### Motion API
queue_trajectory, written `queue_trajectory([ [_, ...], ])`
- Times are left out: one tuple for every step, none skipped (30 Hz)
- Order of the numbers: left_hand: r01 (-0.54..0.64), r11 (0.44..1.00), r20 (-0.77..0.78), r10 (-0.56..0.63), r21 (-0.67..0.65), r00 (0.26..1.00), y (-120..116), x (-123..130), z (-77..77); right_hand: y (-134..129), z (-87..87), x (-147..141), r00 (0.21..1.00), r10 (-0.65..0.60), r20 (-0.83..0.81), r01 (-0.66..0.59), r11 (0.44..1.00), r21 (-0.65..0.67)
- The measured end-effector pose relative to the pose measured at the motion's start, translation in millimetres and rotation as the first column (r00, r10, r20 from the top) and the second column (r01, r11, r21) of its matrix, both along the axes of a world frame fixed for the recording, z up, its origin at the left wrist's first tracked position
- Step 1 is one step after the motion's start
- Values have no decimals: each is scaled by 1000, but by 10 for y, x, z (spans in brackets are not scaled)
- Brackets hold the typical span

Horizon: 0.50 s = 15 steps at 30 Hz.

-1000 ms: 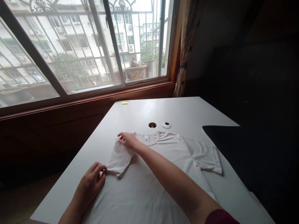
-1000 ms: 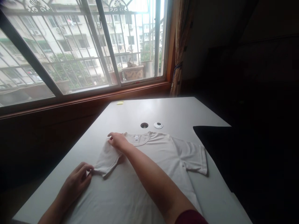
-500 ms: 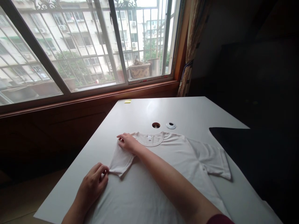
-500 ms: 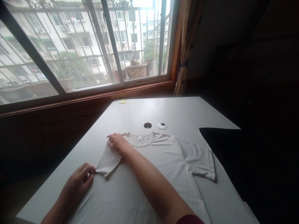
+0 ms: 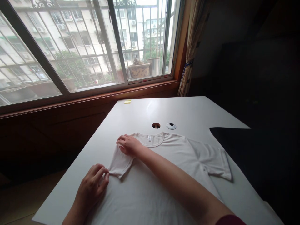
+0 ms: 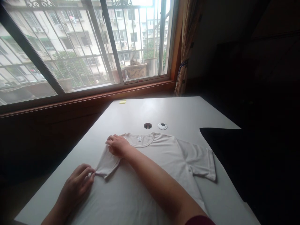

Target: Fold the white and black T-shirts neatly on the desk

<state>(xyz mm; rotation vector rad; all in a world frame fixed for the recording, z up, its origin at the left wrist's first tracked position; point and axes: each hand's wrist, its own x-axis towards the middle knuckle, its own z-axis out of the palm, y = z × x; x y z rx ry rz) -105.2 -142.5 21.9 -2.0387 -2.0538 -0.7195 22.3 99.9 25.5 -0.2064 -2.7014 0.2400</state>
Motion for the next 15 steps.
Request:
queue_trajectory([
  [4, 1000, -4, -4, 2, 1000, 4, -1, -4, -15, 4, 31, 999, 50, 3, -50, 998, 26],
  [5, 1000, -8, -5, 1, 1000, 6, -3, -9, -35, -5, 59, 995, 101, 17, -101, 994, 48],
  [6, 1000, -13, -6, 1, 1000, 8, -3, -14, -57, -24, 82, 989, 143, 35, -144, 988, 62],
  [7, 1000, -18, -7, 3, 1000, 8, -4, -18, -79, -52, 101, 984, 170, 56, -174, 983, 66],
  [7, 1000, -23, -7, 7, 1000, 8, -3, -20, -98, -83, 115, 980, 181, 78, -185, 981, 59],
  [7, 1000, -27, -6, 9, 1000, 7, -1, -20, -113, -113, 123, 979, 176, 98, -181, 983, 41],
  [6, 1000, -30, -6, 10, 1000, 5, 1, -18, -122, -138, 125, 980, 161, 115, -163, 986, 13],
  [5, 1000, -31, -5, 10, 1000, 4, 5, -13, -125, -154, 123, 982, 139, 132, -138, 990, -19],
  [4, 1000, -31, -3, 8, 1000, 3, 10, -7, -124, -161, 116, 982, 115, 148, -108, 993, -54],
  [1, 1000, -30, -1, 4, 1000, 3, 16, 0, -119, -159, 107, 981, 97, 166, -83, 993, -85],
  [-1, 1000, -29, 1, 2, 1000, 4, 20, 6, -114, -150, 96, 980, 83, 181, -64, 992, -111],
  [-2, 1000, -28, 2, 1, 1000, 6, 24, 12, -109, -139, 84, 978, 75, 194, -50, 990, -129],
  [-3, 1000, -28, 3, 1, 1000, 9, 27, 17, -105, -129, 74, 976, 72, 204, -43, 989, -142],
  [-4, 1000, -28, 4, 1, 1000, 13, 27, 19, -103, -122, 65, 975, 74, 208, -43, 988, -149],
  [-5, 1000, -28, 5, 1, 1000, 17, 27, 20, -99, -120, 60, 976, 73, 206, -42, 987, -153],
])
